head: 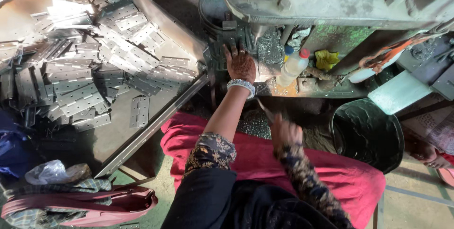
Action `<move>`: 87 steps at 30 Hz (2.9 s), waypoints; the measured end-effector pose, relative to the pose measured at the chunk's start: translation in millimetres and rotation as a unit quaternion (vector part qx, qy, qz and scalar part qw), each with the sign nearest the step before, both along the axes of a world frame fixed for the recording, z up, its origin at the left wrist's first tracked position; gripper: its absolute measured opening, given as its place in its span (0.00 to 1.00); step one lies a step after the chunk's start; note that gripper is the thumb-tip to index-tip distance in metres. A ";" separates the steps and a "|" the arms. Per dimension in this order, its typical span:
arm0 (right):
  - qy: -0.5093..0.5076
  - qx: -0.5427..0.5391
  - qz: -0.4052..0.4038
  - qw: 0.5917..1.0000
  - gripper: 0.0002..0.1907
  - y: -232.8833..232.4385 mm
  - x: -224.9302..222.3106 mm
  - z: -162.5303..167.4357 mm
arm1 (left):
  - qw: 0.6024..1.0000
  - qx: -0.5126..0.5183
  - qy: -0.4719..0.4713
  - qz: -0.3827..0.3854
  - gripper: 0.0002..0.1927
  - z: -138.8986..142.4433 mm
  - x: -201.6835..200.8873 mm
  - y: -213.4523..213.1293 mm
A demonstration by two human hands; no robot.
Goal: The person operates a manual punching machine to create holes in metal plates. They pick up plates from a pile, position them under the press, and activate the machine to punch holes. Finished plates are placed back on the pile.
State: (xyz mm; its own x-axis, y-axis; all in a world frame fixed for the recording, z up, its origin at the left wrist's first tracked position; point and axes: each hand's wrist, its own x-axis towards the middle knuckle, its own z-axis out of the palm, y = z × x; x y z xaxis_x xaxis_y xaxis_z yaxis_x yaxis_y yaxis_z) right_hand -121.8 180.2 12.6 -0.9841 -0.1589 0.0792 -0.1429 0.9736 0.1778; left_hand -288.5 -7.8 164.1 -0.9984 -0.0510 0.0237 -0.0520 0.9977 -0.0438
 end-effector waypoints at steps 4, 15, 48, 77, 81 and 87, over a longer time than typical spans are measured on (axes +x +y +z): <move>-0.059 -0.047 -0.063 0.995 0.13 -13.3 23.3 -3.9 | 0.997 0.021 0.072 0.000 0.22 -9.3 -5.7 -0.2; 0.003 0.054 0.065 0.996 0.07 -19.7 -63.1 91.1 | 0.982 0.089 0.132 0.103 0.30 -65.3 93.2 -152.9; -0.134 -0.134 0.006 0.982 0.17 -17.3 -12.8 99.3 | 0.945 0.237 0.226 -0.023 0.10 -32.9 27.1 -13.7; -0.211 -0.189 -0.109 0.953 0.25 -13.6 -1.2 60.6 | 0.992 0.060 0.109 -0.035 0.23 -31.4 23.4 -4.6; -0.162 -0.148 -0.100 0.970 0.23 -23.6 3.4 60.2 | 0.996 0.036 0.077 -0.037 0.22 -22.6 26.1 -12.4; -0.206 -0.094 -0.060 0.972 0.25 -8.3 -25.5 67.8 | 0.999 0.013 0.040 -0.029 0.23 -13.8 11.4 -10.5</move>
